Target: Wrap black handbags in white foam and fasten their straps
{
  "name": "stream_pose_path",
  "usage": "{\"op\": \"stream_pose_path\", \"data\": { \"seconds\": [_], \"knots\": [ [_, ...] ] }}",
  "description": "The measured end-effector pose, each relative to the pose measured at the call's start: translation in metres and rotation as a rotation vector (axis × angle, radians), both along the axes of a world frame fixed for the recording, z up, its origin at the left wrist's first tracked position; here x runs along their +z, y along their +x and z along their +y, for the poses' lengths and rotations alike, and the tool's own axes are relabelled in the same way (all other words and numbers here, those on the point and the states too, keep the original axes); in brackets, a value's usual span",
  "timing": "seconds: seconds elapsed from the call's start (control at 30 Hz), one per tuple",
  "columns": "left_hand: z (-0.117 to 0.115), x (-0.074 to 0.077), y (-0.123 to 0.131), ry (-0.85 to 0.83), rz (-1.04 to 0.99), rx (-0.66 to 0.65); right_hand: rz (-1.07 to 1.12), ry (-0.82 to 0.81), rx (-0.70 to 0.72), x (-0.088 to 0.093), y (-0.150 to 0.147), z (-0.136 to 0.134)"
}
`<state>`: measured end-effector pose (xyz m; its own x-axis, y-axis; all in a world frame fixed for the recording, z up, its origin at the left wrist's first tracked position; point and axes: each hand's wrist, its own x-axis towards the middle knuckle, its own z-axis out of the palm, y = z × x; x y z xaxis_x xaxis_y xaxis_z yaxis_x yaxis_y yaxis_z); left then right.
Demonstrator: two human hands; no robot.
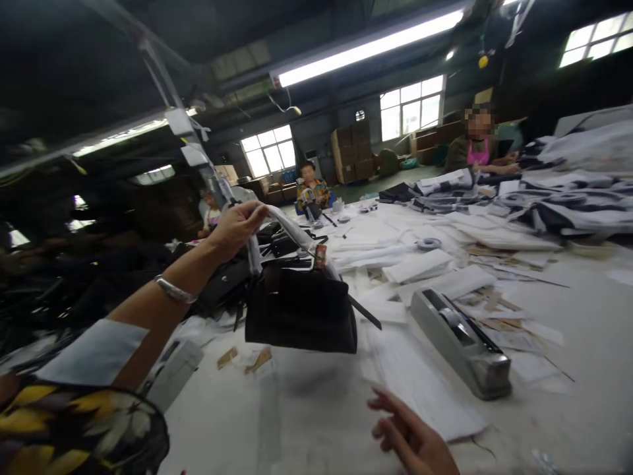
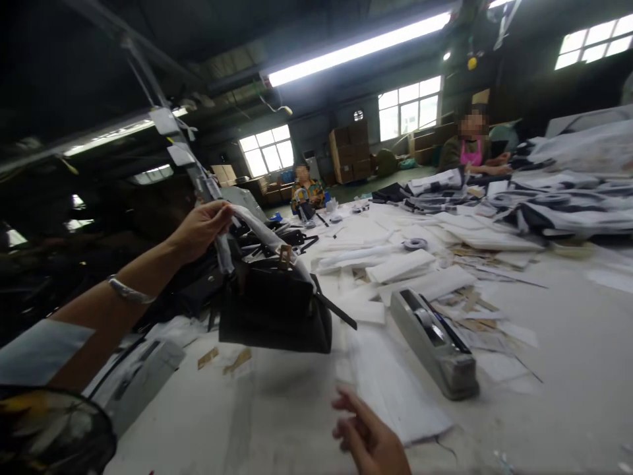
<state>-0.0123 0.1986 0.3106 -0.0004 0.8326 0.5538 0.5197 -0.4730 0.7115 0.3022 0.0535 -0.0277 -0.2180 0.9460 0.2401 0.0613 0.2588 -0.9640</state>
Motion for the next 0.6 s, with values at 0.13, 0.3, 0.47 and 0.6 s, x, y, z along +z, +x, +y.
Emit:
{"op": "stream_pose_path", "data": {
  "seconds": [0.13,0.3,0.47,0.6],
  "knots": [
    [-0.037,-0.01,0.026,-0.05,0.067,-0.128,0.104,-0.013,-0.059,0.009,0.01,0.011],
    [-0.068,-0.025,0.039,-0.122,0.026,-0.285,0.023,0.03,-0.035,0.015,0.009,0.005],
    [-0.092,-0.048,0.046,-0.163,-0.127,-0.357,-0.153,0.171,-0.011,0.008,-0.006,-0.011],
    [-0.098,-0.062,0.05,-0.151,-0.203,-0.342,-0.199,0.31,-0.136,0.015,-0.008,-0.021]
  ]
}}
